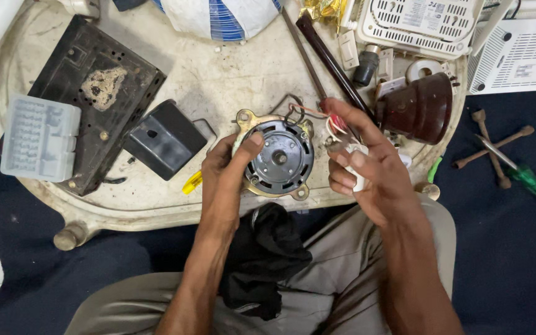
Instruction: The person holds a small electric motor and rotates its shaft by hand. They then attach a white cylindrical component to the motor housing and continue to rotate the shaft while holding the assembly.
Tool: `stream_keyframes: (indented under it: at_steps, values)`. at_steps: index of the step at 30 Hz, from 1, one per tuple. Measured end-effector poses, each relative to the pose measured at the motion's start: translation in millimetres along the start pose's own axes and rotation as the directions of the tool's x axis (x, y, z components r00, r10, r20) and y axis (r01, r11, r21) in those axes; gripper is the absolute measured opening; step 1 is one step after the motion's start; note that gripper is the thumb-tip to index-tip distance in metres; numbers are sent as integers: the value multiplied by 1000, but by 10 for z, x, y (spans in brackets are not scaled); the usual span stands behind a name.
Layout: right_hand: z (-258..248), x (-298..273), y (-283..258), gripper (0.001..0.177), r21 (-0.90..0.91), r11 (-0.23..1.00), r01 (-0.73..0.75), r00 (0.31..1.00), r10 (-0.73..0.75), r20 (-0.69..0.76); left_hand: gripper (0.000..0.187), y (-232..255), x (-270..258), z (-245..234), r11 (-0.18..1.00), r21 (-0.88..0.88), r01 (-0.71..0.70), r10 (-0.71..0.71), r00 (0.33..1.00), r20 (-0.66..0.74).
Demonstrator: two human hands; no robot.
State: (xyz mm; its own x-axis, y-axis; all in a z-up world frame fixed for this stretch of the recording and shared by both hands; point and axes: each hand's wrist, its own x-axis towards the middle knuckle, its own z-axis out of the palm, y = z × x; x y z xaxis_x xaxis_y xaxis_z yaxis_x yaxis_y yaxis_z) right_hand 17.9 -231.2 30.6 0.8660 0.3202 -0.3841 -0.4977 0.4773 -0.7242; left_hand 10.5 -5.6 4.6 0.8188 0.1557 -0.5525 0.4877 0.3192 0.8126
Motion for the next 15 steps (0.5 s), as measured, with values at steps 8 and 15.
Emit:
stream_keyframes:
  at_steps: [8,15]
  values:
    - [-21,62,71,33,-60,997,-54,993,47,-107,55,-1,2,6,999,42,4,-5,1000,4]
    - [15,94,29,30,26,992,-122,987,124,-105,61,-1,6,11,997,80,-4,6,1000,-19]
